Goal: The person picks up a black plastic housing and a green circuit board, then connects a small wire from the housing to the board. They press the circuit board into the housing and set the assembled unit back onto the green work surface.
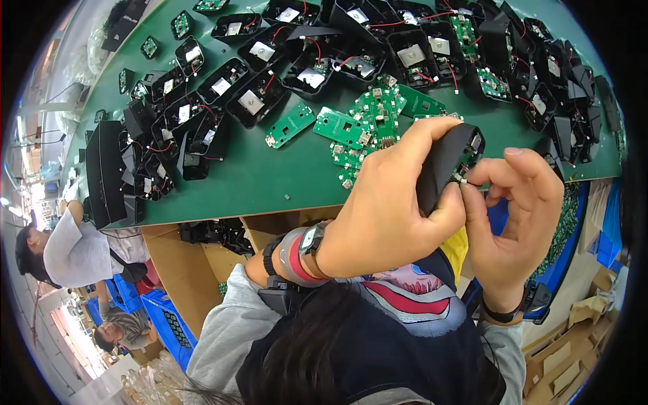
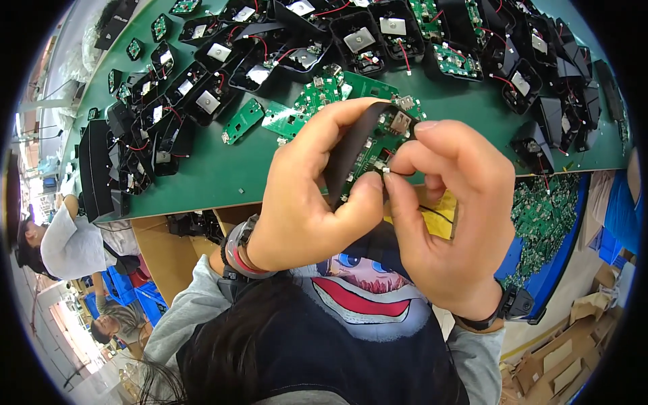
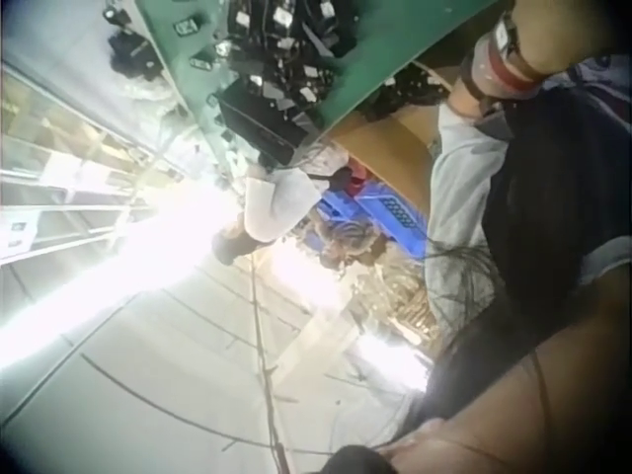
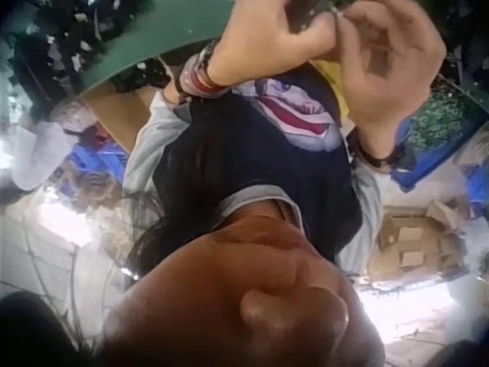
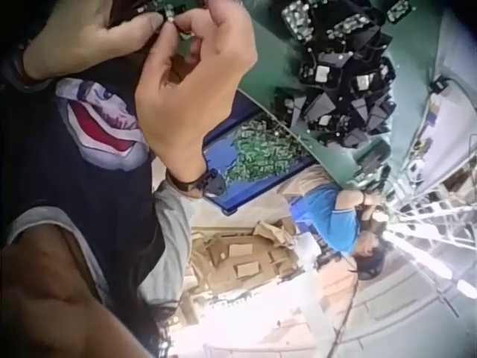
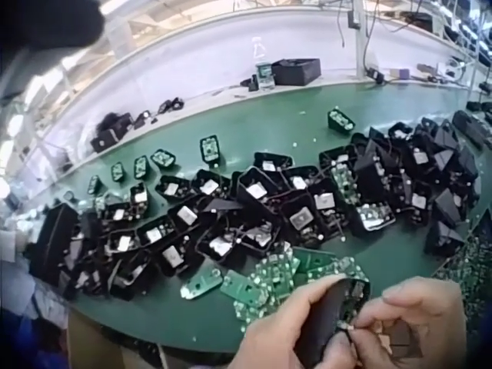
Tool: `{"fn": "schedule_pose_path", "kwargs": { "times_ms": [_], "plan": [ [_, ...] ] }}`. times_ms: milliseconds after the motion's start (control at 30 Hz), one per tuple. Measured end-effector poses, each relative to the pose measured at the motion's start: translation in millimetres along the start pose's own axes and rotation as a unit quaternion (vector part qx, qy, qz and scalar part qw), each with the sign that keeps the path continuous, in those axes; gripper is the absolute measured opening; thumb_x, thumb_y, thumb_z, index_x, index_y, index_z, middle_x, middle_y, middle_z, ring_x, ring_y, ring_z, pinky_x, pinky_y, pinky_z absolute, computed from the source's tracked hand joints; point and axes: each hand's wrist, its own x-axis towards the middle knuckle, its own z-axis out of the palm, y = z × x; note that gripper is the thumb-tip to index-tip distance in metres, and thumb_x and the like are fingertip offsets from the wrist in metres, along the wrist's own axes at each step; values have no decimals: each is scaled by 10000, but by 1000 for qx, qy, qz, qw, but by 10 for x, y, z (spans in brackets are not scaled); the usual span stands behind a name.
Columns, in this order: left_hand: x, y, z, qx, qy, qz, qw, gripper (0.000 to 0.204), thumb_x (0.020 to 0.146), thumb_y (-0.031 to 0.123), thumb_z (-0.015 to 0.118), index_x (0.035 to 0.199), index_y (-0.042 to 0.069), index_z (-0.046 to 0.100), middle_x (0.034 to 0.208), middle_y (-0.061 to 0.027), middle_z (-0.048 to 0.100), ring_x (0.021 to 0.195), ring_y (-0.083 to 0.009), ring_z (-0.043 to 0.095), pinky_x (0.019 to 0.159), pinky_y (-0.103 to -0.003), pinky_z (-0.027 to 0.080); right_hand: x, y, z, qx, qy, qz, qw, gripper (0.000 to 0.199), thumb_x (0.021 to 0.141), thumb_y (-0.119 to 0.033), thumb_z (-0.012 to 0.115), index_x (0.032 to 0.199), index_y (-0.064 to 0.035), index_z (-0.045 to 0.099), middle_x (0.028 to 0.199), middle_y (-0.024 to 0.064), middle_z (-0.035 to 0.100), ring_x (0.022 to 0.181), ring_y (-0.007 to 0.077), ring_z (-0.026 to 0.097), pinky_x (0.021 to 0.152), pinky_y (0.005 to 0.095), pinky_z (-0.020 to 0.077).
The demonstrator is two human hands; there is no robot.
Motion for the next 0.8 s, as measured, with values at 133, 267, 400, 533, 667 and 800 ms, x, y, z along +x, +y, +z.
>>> {"fn": "schedule_pose_path", "kwargs": {
  "times_ms": [133,267,400,533,667,800],
  "plan": [
    [10,-78,8,136,44,130,981,569,698,39,597,1243,-12,441,1082,-159,577,976,-222,595,836,-299,463,-9,47,17,-98,-6,-60,993,488,665,139,664,1110,11,512,1026,94,594,782,192,582,650,270,468],
    [5,-49,-14,127,-1,127,984,637,704,75,654,1253,-68,363,1111,-254,510,1005,-390,528,862,-410,436,43,29,30,-99,2,-92,991,498,659,133,664,1116,9,511,1010,88,601,822,233,600,699,299,475],
    [-1,-74,-54,118,-19,117,986,626,702,65,634,1251,-62,361,1107,-257,511,995,-392,533,861,-409,437,94,61,-29,-45,-50,-12,998,532,670,145,637,1159,19,471,939,75,600,784,146,567,673,238,451],
    [49,-81,-129,55,-71,95,991,606,704,70,612,1246,-48,370,1106,-250,515,991,-389,538,869,-405,435,196,36,-64,62,-49,96,992,555,640,155,626,1155,16,474,877,48,556,772,93,523,651,191,430],
    [86,-153,-158,81,-70,84,991,586,680,43,571,1246,-21,435,1115,-158,558,1009,-231,571,887,-316,435,283,74,-41,55,-71,169,981,506,608,153,632,1075,-11,528,886,29,518,801,85,513,639,186,426],
    [73,-145,-105,-222,-85,-48,970,587,733,33,543,1293,-10,374,1189,-104,508,1097,-169,496,963,-299,376,165,132,-36,47,-34,103,993,315,660,72,692,941,-27,589,865,31,572,715,84,531,535,190,416]
  ]
}}
